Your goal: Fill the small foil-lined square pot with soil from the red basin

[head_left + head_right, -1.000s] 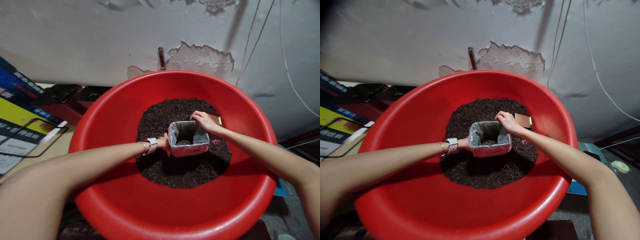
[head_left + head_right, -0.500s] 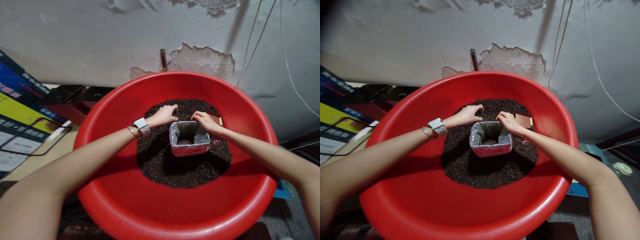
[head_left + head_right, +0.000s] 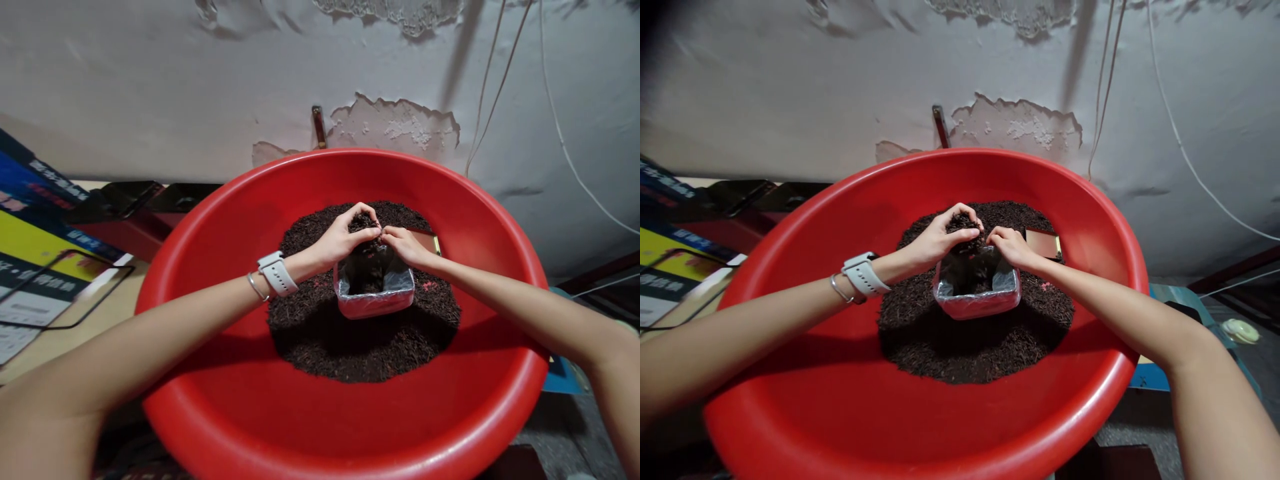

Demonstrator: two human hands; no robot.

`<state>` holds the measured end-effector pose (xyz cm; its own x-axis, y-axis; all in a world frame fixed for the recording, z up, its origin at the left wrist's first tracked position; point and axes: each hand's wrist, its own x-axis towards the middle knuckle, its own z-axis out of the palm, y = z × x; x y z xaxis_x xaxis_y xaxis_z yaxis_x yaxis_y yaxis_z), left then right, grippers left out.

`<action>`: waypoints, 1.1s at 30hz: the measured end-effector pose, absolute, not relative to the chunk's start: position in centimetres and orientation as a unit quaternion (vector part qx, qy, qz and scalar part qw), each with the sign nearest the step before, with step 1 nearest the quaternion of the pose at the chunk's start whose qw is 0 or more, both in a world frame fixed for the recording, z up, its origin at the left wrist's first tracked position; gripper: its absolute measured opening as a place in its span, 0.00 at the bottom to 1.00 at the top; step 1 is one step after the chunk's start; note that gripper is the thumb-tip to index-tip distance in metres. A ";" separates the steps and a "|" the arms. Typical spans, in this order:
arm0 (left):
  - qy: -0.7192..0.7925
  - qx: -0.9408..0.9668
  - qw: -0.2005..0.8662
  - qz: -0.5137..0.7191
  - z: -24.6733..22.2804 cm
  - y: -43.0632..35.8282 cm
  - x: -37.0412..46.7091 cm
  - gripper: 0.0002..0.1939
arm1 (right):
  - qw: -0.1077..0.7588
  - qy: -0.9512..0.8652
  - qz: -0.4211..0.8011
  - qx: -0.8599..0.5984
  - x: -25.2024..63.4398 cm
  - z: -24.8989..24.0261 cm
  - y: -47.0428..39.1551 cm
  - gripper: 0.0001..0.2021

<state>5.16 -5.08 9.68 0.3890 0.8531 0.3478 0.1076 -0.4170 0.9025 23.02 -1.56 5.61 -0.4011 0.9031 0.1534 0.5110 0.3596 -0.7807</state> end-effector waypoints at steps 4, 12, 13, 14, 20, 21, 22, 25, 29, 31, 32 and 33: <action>0.333 0.737 0.410 0.422 9.9 -5.3 5.2 0.12 | 0.297 -0.771 0.336 -0.452 23.0 5.5 -1.4 0.12; 0.340 0.749 0.411 0.392 10.0 -5.6 5.3 0.13 | 0.284 -0.774 0.327 -0.462 23.0 5.6 -1.4 0.11; 0.338 0.748 0.417 0.389 10.0 -5.6 5.3 0.13 | 0.284 -0.773 0.329 -0.463 23.0 5.6 -1.4 0.11; 0.336 0.748 0.421 0.388 10.0 -5.6 5.3 0.13 | 0.284 -0.771 0.331 -0.463 23.0 5.6 -1.4 0.10; 0.339 0.750 0.428 0.374 10.2 -5.9 5.3 0.14 | 0.281 -0.768 0.339 -0.465 22.9 5.9 -1.7 0.10; 0.343 0.750 0.427 0.370 10.2 -6.0 5.3 0.14 | 0.281 -0.768 0.340 -0.465 22.8 6.0 -1.7 0.10; 0.347 0.752 0.424 0.366 10.2 -6.0 5.3 0.14 | 0.280 -0.767 0.340 -0.466 22.8 6.0 -1.8 0.10; 0.349 0.757 0.419 0.361 10.1 -6.1 5.3 0.14 | 0.283 -0.765 0.338 -0.470 22.9 6.0 -1.8 0.10; 0.349 0.758 0.429 0.347 9.9 -6.1 5.4 0.15 | 0.290 -0.764 0.347 -0.461 23.0 5.7 -1.6 0.11; 0.343 0.763 0.430 0.340 9.9 -6.1 5.4 0.16 | 0.292 -0.760 0.350 -0.463 23.0 5.6 -1.5 0.11; 0.341 0.765 0.430 0.339 9.9 -6.1 5.5 0.16 | 0.292 -0.759 0.351 -0.465 23.0 5.6 -1.5 0.11; 0.341 0.766 0.429 0.337 9.9 -6.2 5.5 0.17 | 0.291 -0.758 0.352 -0.466 23.0 5.7 -1.5 0.11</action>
